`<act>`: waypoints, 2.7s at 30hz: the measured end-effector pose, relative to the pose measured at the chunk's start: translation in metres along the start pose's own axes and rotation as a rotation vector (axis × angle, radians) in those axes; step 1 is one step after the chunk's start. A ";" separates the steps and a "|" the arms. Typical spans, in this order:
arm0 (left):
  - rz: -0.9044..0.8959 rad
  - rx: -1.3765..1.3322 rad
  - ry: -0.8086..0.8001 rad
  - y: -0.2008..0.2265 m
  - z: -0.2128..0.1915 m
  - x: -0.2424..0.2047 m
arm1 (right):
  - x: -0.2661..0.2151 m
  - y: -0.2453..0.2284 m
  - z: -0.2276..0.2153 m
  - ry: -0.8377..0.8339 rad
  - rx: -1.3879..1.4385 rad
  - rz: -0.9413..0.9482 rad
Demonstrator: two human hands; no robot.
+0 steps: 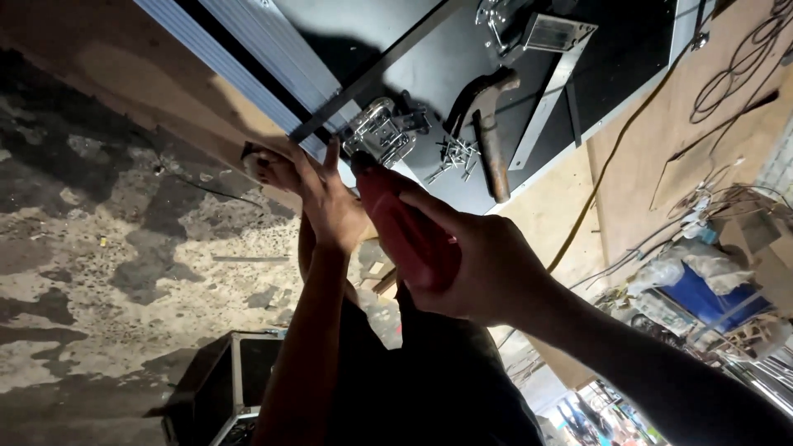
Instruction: Drilling holes into the metal frame of a flight case and inserting rivets to secure the trim.
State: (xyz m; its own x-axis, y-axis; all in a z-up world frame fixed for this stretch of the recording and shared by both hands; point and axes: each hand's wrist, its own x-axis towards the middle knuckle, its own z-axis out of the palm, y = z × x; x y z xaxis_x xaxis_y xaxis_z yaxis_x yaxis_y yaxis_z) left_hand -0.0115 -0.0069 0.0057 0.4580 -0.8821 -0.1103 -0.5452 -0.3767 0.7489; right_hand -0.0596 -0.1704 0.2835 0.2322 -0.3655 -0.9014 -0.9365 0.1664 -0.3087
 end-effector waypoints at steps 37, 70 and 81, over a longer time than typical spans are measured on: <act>0.043 0.235 0.138 -0.048 0.060 -0.024 | -0.039 0.055 0.028 0.128 0.053 -0.299; 0.049 0.021 0.018 -0.050 0.049 -0.023 | -0.047 0.109 0.056 0.158 -0.034 -0.021; 0.057 -0.222 -0.017 -0.039 0.038 -0.020 | -0.044 0.085 0.044 0.162 -0.074 0.048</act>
State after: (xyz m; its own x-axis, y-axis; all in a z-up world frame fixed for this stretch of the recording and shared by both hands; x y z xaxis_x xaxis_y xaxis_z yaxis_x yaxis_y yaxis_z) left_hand -0.0265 0.0148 -0.0464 0.4176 -0.9056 -0.0736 -0.4007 -0.2563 0.8796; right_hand -0.1375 -0.1001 0.2835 0.1469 -0.5024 -0.8521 -0.9636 0.1220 -0.2381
